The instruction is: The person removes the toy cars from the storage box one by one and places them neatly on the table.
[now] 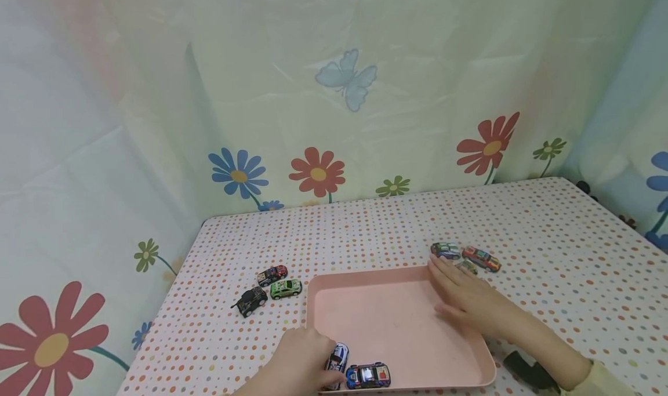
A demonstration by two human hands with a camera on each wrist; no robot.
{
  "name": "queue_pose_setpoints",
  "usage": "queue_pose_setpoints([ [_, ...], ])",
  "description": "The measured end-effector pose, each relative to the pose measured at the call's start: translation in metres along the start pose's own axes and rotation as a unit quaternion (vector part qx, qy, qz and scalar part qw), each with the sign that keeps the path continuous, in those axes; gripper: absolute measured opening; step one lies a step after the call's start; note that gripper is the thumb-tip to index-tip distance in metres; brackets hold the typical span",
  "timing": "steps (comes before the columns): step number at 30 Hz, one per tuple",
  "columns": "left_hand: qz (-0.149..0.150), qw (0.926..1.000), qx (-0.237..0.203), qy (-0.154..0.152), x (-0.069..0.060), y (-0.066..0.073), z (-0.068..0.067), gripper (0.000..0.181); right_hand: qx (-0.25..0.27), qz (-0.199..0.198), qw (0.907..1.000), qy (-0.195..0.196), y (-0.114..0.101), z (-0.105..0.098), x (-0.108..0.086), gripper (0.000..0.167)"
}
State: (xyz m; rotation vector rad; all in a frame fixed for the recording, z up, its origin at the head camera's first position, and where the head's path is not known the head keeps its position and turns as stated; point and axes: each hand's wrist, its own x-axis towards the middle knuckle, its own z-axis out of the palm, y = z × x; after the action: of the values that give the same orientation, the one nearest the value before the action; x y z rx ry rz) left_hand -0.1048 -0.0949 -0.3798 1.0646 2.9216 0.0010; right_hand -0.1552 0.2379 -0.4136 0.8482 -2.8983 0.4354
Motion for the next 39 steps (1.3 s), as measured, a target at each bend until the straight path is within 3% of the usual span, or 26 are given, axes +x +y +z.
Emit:
queue_pose_setpoints([
  [10, -0.039, 0.9979, 0.04, -0.034, 0.008, 0.012, 0.005, 0.039, -0.001, 0.003, 1.0, -0.002, 0.001, 0.001, 0.001, 0.07],
  [13, -0.037, 0.9985, 0.036, -0.019, 0.009, 0.014, 0.006, 0.031, 0.006, 0.012, 0.9998, -0.012, 0.0, 0.0, 0.001, 0.071],
  [18, -0.012, 0.9989, 0.029, 0.034, 0.01, 0.013, 0.011, 0.021, 0.006, 0.015, 0.9998, -0.015, -0.002, -0.002, 0.002, 0.071],
  [22, 0.009, 0.9973, -0.019, 0.07, 0.013, 0.007, 0.017, 0.017, 0.004, 0.016, 0.9998, -0.014, -0.002, -0.002, 0.002, 0.071],
  [26, 0.023, 0.9913, -0.097, 0.086, 0.016, -0.001, 0.023, 0.028, 0.001, 0.016, 0.9998, -0.013, -0.002, -0.001, 0.002, 0.071],
  [33, 0.001, 0.9695, -0.228, 0.09, 0.021, -0.006, 0.032, 0.029, -0.002, 0.017, 0.9998, -0.012, -0.001, -0.001, 0.001, 0.072],
  [39, -0.009, 0.961, -0.26, 0.093, 0.023, -0.008, 0.035, 0.028, 0.001, 0.021, 0.9997, -0.012, -0.001, 0.0, 0.001, 0.072],
])
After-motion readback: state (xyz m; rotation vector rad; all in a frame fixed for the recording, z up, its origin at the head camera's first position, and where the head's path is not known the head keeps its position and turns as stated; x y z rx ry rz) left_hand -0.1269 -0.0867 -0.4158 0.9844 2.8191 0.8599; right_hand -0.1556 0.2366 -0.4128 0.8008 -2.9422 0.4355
